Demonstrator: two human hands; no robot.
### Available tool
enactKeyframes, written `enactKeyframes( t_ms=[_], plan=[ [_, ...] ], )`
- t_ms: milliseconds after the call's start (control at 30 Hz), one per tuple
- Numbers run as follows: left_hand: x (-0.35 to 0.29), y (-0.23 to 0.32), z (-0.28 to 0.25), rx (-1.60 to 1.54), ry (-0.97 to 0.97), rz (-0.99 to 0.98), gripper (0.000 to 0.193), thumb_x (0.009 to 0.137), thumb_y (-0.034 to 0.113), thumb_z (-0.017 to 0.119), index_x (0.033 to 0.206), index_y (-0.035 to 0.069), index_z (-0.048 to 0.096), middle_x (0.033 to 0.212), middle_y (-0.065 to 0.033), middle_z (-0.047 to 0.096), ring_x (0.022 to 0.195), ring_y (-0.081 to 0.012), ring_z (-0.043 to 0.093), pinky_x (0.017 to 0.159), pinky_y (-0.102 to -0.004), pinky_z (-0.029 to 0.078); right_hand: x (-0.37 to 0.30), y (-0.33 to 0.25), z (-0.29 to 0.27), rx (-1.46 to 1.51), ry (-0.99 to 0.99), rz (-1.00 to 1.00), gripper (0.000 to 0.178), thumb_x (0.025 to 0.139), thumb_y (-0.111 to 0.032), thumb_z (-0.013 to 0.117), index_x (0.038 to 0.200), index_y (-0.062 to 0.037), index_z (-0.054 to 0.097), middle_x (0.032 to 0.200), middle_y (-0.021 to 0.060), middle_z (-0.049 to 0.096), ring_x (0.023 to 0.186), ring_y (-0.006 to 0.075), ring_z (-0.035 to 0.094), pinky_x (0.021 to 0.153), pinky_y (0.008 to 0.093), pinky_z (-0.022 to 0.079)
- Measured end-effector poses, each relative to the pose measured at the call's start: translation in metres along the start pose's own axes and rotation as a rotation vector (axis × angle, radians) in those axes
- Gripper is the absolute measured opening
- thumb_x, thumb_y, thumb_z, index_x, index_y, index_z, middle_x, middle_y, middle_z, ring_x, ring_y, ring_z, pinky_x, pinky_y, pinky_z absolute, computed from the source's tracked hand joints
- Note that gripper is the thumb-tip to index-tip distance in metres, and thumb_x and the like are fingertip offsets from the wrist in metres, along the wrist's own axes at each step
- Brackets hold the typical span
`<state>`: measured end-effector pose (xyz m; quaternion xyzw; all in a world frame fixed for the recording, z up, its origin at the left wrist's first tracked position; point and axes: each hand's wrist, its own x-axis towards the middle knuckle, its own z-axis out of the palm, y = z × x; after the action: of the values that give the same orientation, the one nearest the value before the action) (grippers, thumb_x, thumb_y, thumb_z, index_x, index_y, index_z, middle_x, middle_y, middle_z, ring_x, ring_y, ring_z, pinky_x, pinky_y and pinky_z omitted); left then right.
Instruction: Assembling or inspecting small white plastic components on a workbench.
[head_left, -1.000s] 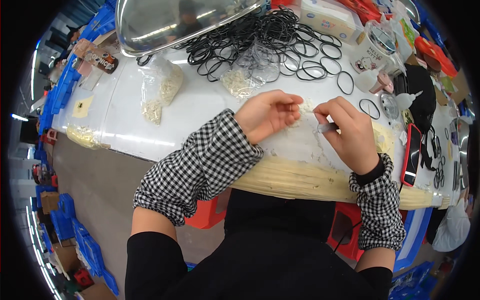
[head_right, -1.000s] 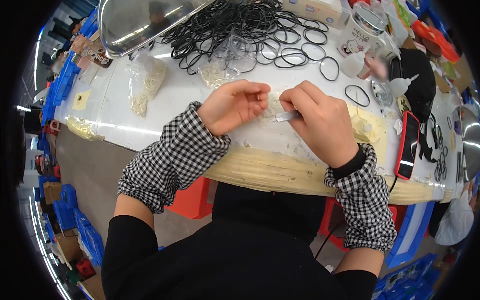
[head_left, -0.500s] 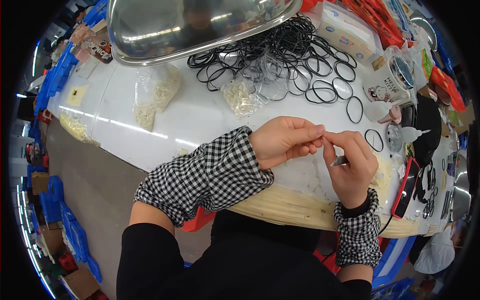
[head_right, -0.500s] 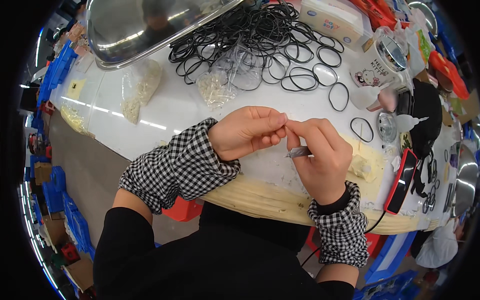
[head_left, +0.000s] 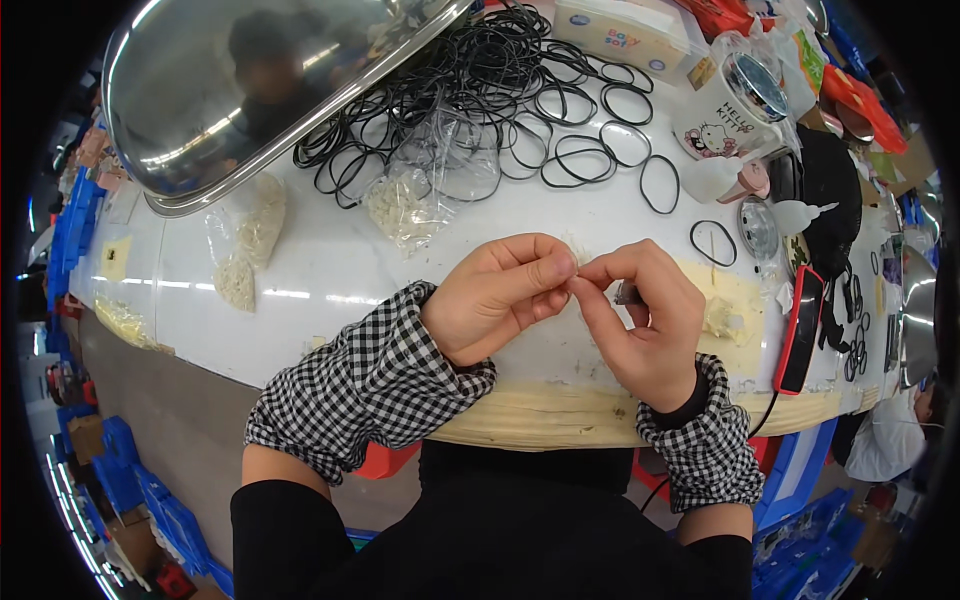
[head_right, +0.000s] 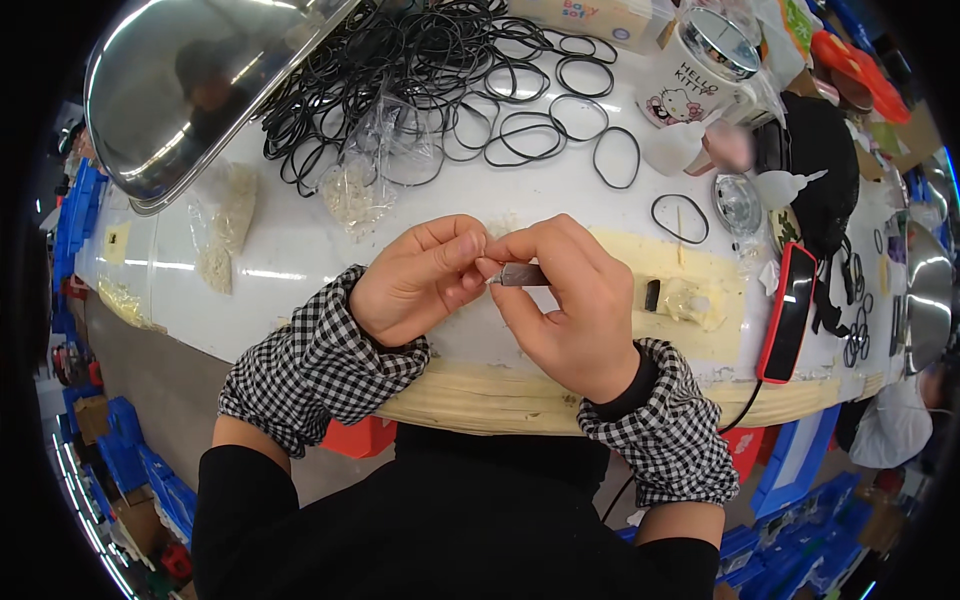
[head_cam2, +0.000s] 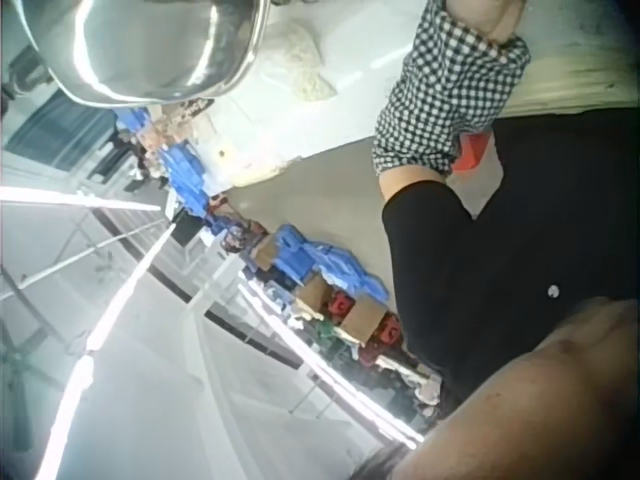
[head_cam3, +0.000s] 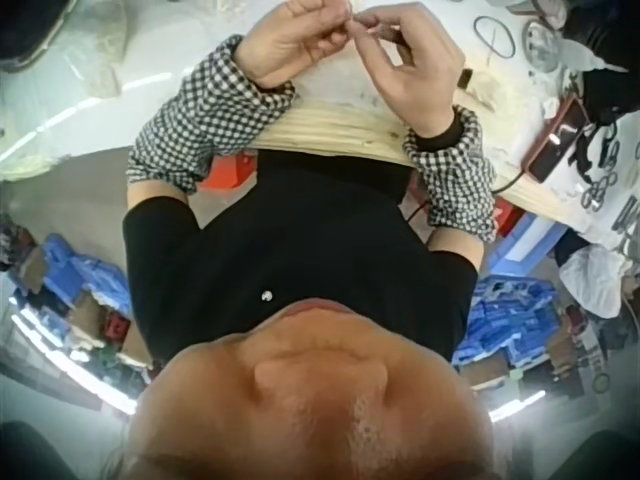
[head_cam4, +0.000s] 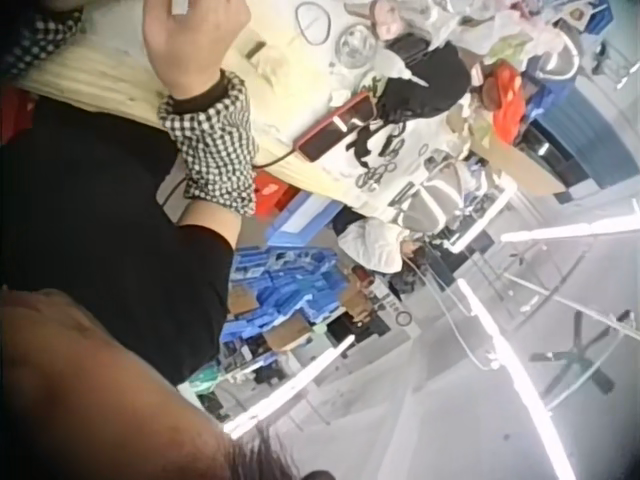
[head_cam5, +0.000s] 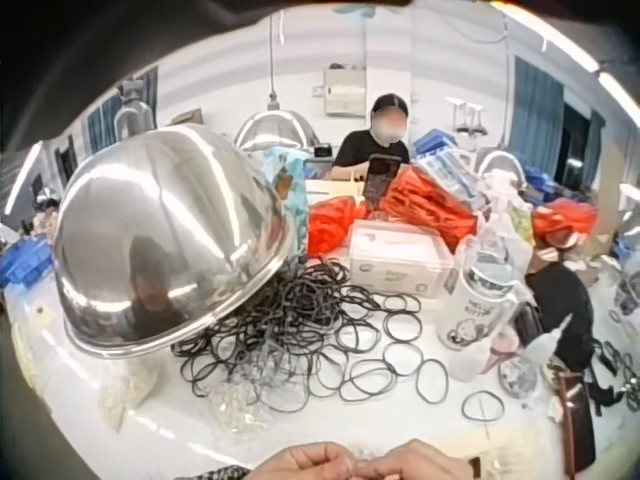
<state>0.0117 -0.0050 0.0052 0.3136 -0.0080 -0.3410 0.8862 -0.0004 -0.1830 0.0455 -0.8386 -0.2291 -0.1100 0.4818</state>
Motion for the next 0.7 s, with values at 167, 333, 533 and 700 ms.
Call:
enactKeyframes(
  t_ms=[167, 333, 533, 700],
  plan=[
    [0.0, 0.004, -0.001, 0.186, -0.029, 0.075, 0.015, 0.094, 0.017, 0.055, 0.097, 0.003, 0.059, 0.085, 0.0001, 0.057, 0.077, -0.0072, 0.051, 0.069, -0.0199, 0.044, -0.002, -0.001, 0.0, 0.085, -0.02, 0.121, 0.014, 0.075, -0.002, 0.068, 0.087, -0.0011, 0.061, 0.071, 0.0047, 0.057, 0.057, 0.0122, 0.055, 0.047, 0.0218, 0.037],
    [-0.001, 0.004, 0.004, 0.093, -0.077, 0.076, 0.018, 0.097, 0.02, 0.049, 0.096, 0.003, 0.056, 0.085, 0.0002, 0.053, 0.074, -0.0072, 0.046, 0.068, -0.0202, 0.041, -0.001, -0.006, -0.005, -0.059, -0.016, 0.016, 0.023, 0.079, -0.022, 0.07, 0.085, -0.0028, 0.059, 0.069, 0.0073, 0.056, 0.057, 0.0176, 0.055, 0.05, 0.0264, 0.04],
    [0.0, -0.005, 0.005, -0.048, -0.156, 0.056, 0.016, 0.099, 0.02, 0.045, 0.096, 0.006, 0.052, 0.089, 0.0007, 0.047, 0.074, -0.0069, 0.04, 0.07, -0.0194, 0.038, -0.004, 0.007, 0.006, -0.259, 0.06, -0.101, 0.032, 0.079, -0.034, 0.069, 0.077, -0.0056, 0.054, 0.064, 0.0064, 0.052, 0.054, 0.0224, 0.052, 0.047, 0.0318, 0.038],
    [0.001, -0.009, 0.007, -0.028, -0.178, 0.128, 0.014, 0.098, 0.019, 0.046, 0.095, 0.007, 0.052, 0.089, 0.0015, 0.046, 0.073, -0.0066, 0.039, 0.069, -0.0193, 0.037, -0.005, 0.007, 0.01, -0.289, 0.075, -0.106, 0.032, 0.081, -0.033, 0.067, 0.074, -0.0065, 0.052, 0.061, 0.0054, 0.05, 0.052, 0.0217, 0.05, 0.045, 0.0322, 0.037]
  ],
)
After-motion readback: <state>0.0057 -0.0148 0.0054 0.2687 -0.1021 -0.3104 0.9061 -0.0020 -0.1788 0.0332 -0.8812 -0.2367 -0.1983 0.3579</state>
